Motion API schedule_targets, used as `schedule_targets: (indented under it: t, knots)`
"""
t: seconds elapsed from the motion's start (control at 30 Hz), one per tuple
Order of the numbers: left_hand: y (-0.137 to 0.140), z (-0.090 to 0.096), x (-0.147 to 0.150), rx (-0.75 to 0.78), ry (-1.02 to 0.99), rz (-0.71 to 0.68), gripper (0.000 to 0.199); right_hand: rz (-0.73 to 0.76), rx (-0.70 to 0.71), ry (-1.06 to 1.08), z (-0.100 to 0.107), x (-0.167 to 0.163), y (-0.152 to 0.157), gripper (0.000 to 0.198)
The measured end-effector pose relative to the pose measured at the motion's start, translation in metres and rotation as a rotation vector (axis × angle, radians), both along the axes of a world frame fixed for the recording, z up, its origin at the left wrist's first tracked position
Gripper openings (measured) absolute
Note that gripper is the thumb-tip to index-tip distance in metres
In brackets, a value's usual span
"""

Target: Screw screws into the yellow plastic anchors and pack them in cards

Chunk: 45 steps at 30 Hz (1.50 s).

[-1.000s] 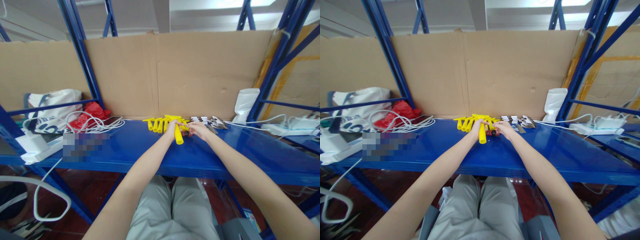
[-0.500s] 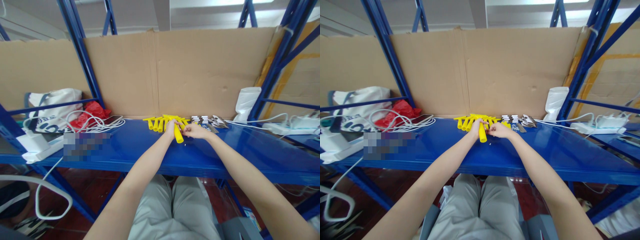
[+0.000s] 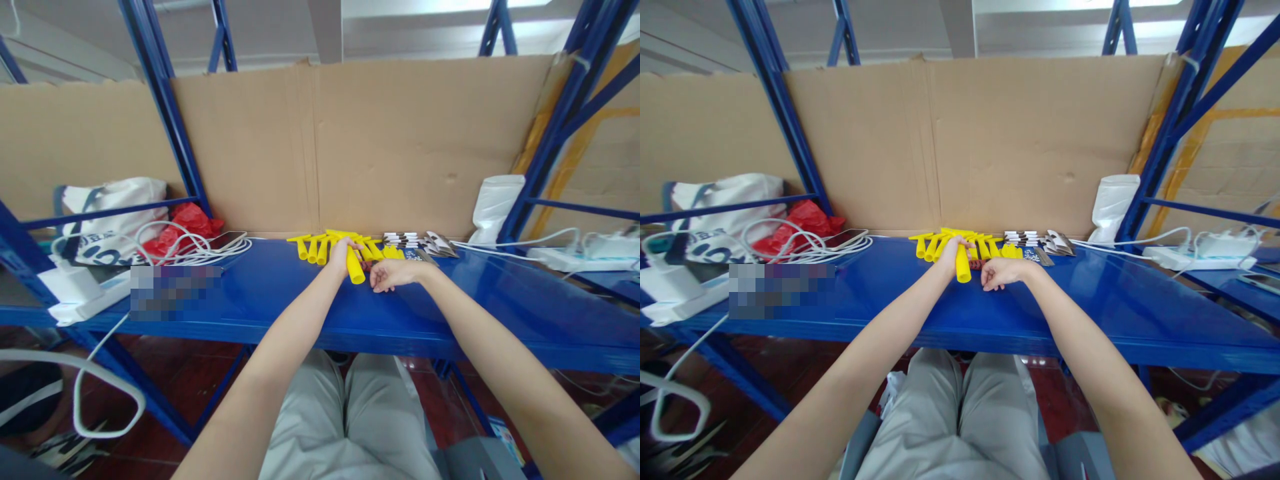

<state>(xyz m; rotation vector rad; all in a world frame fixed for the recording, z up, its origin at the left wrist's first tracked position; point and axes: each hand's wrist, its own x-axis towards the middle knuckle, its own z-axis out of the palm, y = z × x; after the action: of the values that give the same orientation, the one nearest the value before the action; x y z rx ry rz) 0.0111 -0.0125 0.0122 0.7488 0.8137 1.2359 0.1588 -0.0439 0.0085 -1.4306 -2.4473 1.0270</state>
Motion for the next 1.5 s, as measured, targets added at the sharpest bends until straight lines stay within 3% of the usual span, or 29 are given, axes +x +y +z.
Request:
schedule_targets:
  t: [0.13,0.27,0.4,0.5,0.6,0.8,1.07,1.17,1.27,1.37,1.5]
  knots:
    - [-0.003,0.001,0.0,-0.011,-0.011,-0.026,0.018,-0.014,0.048,-0.01,-0.001,-0.001,0.001,0.009]
    - [-0.004,0.002,0.0,-0.007,-0.003,-0.03,0.018,-0.044,0.1,0.015,-0.001,-0.004,-0.001,0.011]
    - [-0.004,0.002,0.0,0.001,0.022,-0.053,0.012,-0.113,0.171,0.196,0.003,0.005,0.004,0.009]
    - [-0.001,0.0,0.0,0.0,0.047,-0.076,0.011,-0.313,0.365,0.287,0.005,0.028,0.015,0.008]
    - [0.003,-0.003,0.001,0.004,0.084,-0.135,0.01,-0.629,0.632,0.023,0.003,0.059,0.027,0.013]
    - [0.011,-0.009,0.004,0.048,0.171,-0.298,0.011,-0.738,0.638,-0.022,-0.014,0.097,0.041,0.024]
    - [0.006,-0.007,0.007,0.093,0.287,-0.424,0.012,-0.828,0.701,0.104,-0.014,0.08,0.043,0.01]
    - [0.003,-0.004,0.008,0.128,0.325,-0.479,0.012,-0.841,0.592,0.339,-0.007,0.059,0.037,0.014]
    - [-0.001,-0.002,0.011,0.171,0.363,-0.544,0.01,-0.759,0.277,0.694,-0.001,0.04,0.028,0.023]
    - [-0.005,-0.003,0.012,0.203,0.375,-0.594,0.012,-0.579,-0.006,0.811,0.003,0.028,0.019,0.033]
    - [-0.008,-0.003,0.011,0.217,0.391,-0.641,0.014,-0.522,-0.159,0.922,0.006,0.024,0.013,0.029]
